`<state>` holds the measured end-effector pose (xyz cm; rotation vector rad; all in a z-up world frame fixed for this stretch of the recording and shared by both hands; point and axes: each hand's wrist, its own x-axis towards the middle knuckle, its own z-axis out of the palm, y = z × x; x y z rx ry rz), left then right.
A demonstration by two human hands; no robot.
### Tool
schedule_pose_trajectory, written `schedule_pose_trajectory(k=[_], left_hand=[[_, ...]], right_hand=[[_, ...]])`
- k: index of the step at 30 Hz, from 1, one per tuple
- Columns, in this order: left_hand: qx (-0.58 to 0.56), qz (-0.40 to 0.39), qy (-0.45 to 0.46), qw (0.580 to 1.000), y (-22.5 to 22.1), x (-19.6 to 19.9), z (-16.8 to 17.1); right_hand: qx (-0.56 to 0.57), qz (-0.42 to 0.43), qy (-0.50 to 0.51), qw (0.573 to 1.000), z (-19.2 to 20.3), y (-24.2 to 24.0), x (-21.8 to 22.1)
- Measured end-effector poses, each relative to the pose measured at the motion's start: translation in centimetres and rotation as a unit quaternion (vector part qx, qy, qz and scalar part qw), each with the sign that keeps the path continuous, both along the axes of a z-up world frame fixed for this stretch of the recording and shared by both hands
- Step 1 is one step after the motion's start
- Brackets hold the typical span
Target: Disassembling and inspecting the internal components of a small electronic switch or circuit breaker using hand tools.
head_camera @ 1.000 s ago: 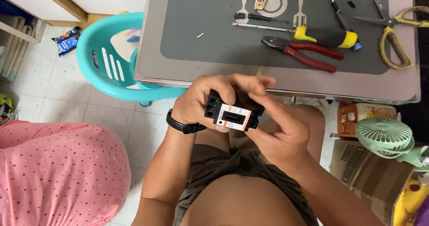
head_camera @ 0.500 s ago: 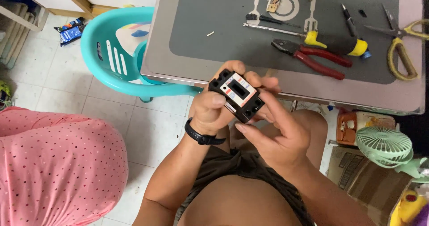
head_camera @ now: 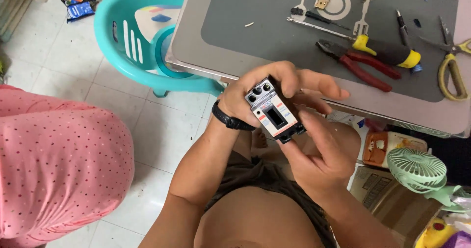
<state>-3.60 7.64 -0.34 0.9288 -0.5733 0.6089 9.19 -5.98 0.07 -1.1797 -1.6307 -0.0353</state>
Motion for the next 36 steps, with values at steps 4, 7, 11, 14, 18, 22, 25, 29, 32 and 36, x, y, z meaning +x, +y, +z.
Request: schedule_pose_trajectory(k=[4,7,11,14,18,22,25,29,32,36], left_hand=[[0.028,-0.008,0.019,0.999,0.8,-0.4,0.3],[0.053,-0.012,0.023,0.998,1.1,-0.9,0.6],[0.103,0.004,0.040,0.994,1.7,-1.6,1.2],[0.119,0.009,0.041,0.992,2.0,-1.9,1.6],[0.164,0.070,0.055,0.982,2.0,-2.4,2.3],[0.150,0.075,0.071,0.983,1.9,-3.0,2.1],[0.122,0.077,0.078,0.987,1.9,-3.6,1.8],[0.102,0.129,0.084,0.983,1.7,-3.4,2.0],[0.080,0.141,0.043,0.986,1.8,-2.9,1.3],[0.090,0.111,0.029,0.989,1.9,-3.1,1.0]], right_hand=[[0.038,0.023,-0.030,0.999,0.7,0.7,0.2],[0.022,0.037,-0.017,0.999,0.1,0.5,0.2],[-0.016,0.013,-0.001,1.000,0.4,0.4,0.0],[-0.083,0.014,0.067,0.994,0.3,0.2,-0.3],[-0.110,0.061,0.161,0.979,-0.2,0.8,-0.4],[-0.140,0.044,0.158,0.977,0.2,1.2,-0.6],[-0.143,0.028,0.141,0.979,-0.2,1.8,-0.7],[-0.097,0.099,0.219,0.966,-2.2,3.0,-0.3],[-0.080,0.142,0.257,0.952,-2.7,3.5,0.1],[-0.073,0.151,0.239,0.956,-2.8,3.6,0.4]])
